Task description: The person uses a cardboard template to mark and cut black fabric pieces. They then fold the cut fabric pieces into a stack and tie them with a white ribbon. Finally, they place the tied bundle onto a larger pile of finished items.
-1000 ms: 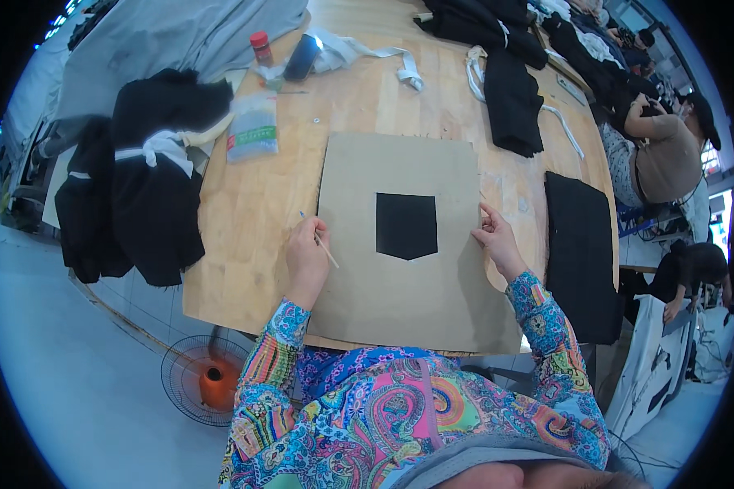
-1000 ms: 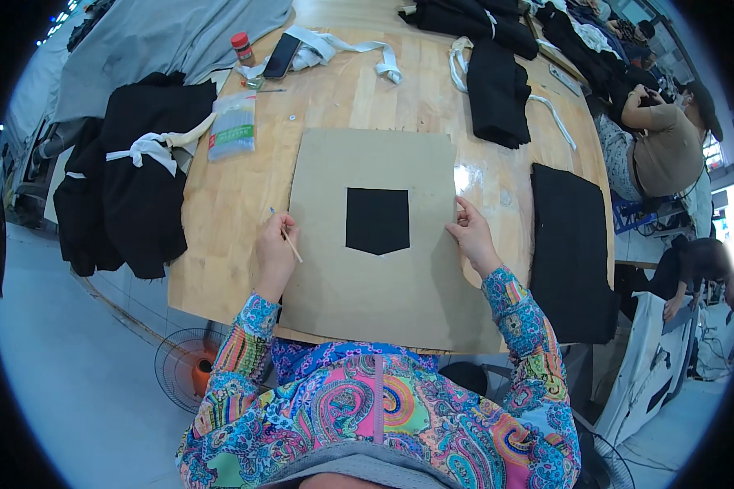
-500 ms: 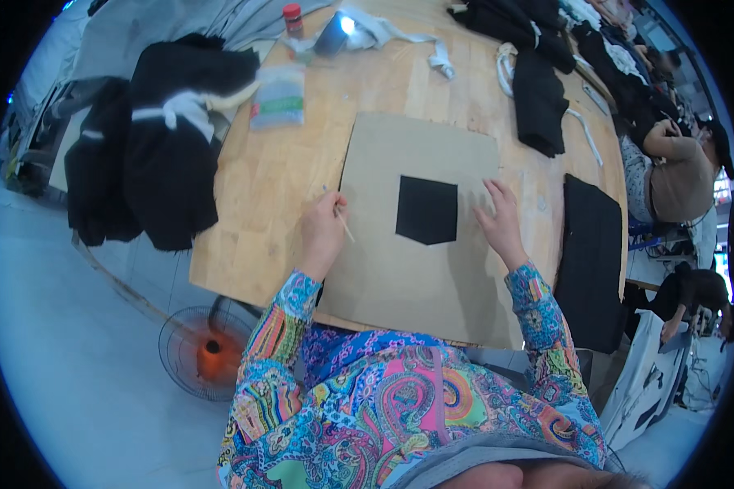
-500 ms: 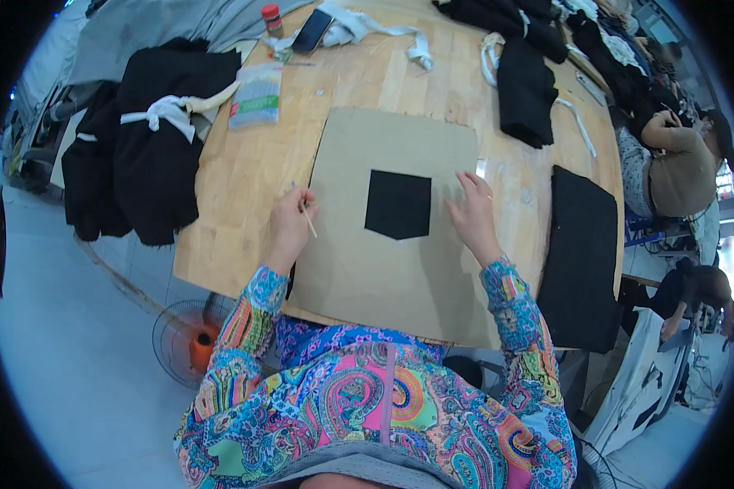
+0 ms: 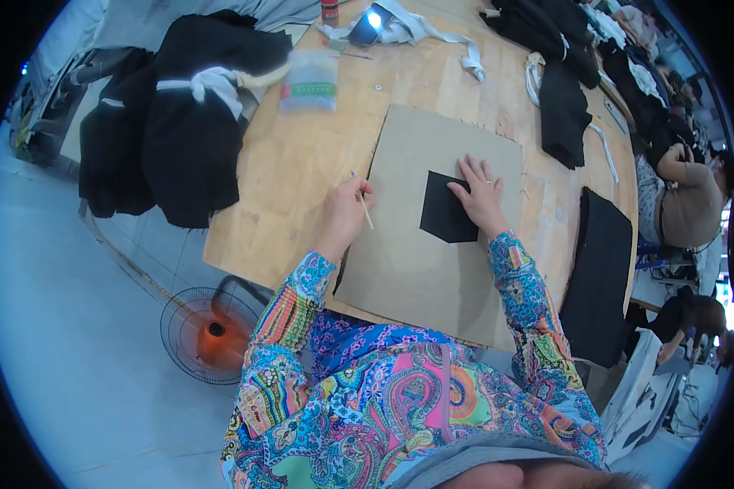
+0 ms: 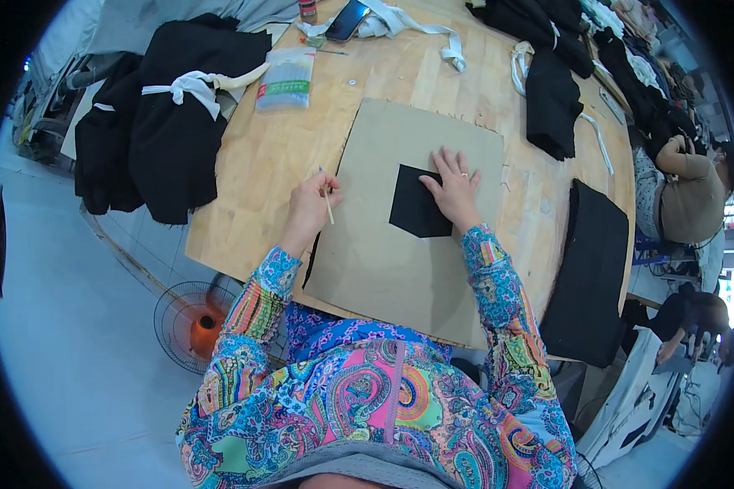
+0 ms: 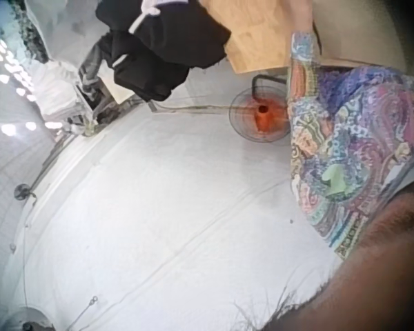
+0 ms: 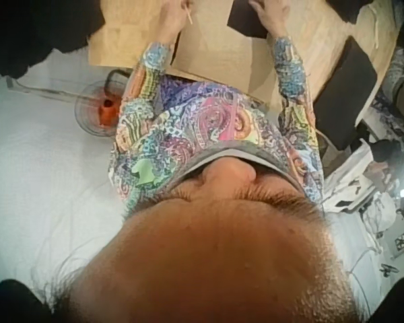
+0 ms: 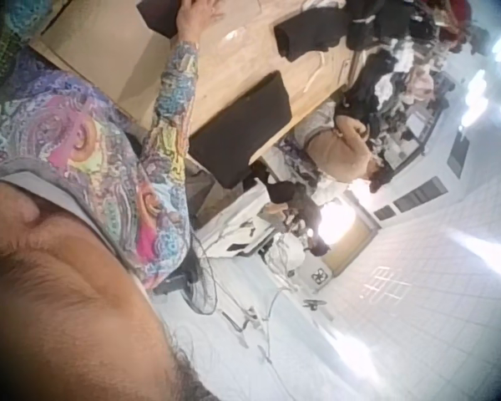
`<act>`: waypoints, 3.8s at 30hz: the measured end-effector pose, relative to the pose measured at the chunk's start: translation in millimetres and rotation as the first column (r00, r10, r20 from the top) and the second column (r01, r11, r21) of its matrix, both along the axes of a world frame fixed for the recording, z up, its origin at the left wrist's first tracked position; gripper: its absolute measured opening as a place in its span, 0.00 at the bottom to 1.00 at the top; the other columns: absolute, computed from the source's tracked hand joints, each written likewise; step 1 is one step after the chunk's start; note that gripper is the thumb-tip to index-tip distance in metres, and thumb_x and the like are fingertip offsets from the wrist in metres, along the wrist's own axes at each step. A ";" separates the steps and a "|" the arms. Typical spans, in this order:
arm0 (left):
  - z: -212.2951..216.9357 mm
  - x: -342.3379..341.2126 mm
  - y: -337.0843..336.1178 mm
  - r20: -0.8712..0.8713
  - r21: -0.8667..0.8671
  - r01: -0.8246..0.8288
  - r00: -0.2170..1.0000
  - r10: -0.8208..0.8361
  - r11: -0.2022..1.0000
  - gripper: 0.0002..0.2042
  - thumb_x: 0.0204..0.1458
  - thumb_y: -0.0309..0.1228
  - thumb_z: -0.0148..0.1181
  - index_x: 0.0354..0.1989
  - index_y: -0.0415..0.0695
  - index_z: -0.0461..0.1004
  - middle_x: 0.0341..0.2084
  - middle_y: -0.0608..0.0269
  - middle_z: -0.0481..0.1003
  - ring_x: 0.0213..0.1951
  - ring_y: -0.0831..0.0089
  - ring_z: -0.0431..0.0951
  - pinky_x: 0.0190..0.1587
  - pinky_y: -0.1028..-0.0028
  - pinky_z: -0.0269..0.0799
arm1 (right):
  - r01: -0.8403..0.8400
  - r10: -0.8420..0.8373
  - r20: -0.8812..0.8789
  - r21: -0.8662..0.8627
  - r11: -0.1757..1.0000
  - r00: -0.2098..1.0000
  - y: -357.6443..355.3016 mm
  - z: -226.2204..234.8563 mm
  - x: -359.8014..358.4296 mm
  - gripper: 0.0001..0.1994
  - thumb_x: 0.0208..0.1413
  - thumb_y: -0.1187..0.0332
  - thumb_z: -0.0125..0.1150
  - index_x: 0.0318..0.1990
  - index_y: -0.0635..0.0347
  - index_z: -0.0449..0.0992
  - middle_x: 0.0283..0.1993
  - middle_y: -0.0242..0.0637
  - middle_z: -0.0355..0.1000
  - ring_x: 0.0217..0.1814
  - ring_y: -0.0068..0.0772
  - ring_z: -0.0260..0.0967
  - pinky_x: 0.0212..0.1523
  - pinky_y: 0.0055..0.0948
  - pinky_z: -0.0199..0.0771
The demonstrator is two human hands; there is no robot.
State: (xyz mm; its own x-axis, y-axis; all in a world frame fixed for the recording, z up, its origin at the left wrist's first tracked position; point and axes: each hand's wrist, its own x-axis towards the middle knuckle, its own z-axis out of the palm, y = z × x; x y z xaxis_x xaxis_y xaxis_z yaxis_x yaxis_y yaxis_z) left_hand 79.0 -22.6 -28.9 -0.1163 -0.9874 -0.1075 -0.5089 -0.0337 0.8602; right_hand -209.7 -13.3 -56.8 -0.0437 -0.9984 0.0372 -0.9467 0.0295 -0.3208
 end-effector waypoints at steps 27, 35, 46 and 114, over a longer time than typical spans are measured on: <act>3.3 6.6 8.4 0.016 0.031 -0.019 1.000 0.019 0.999 0.10 0.41 0.25 0.66 0.31 0.41 0.71 0.19 0.61 0.70 0.23 0.69 0.71 0.28 0.69 0.67 | 0.050 -0.055 0.032 0.139 0.989 0.998 -1.9 16.9 9.2 0.28 0.57 0.50 0.54 0.63 0.44 0.61 0.71 0.32 0.48 0.75 0.43 0.35 0.64 0.69 0.27; 5.4 44.1 76.9 0.098 0.110 0.044 0.994 -0.055 0.993 0.10 0.42 0.26 0.65 0.26 0.40 0.68 0.17 0.58 0.70 0.22 0.65 0.71 0.27 0.67 0.67 | 0.059 -0.066 0.043 0.147 0.987 0.997 -3.0 18.8 4.5 0.28 0.56 0.49 0.54 0.63 0.44 0.62 0.71 0.33 0.48 0.75 0.45 0.36 0.63 0.72 0.29; 14.5 71.9 126.4 0.119 0.024 -0.029 0.993 0.026 0.999 0.10 0.43 0.26 0.65 0.25 0.39 0.67 0.17 0.58 0.71 0.20 0.69 0.71 0.25 0.71 0.67 | 0.049 -0.057 0.017 0.320 0.946 0.998 -12.8 43.1 5.1 0.29 0.57 0.49 0.52 0.64 0.46 0.60 0.72 0.33 0.46 0.75 0.42 0.35 0.64 0.67 0.35; 0.2 69.8 157.9 -0.131 0.162 -0.197 0.967 0.219 0.967 0.09 0.46 0.23 0.61 0.21 0.38 0.66 0.13 0.70 0.64 0.19 0.84 0.61 0.21 0.79 0.58 | -0.110 0.124 -0.037 0.266 0.958 0.992 -6.5 31.9 -19.1 0.24 0.58 0.65 0.53 0.63 0.39 0.61 0.71 0.26 0.49 0.73 0.41 0.42 0.62 0.70 0.39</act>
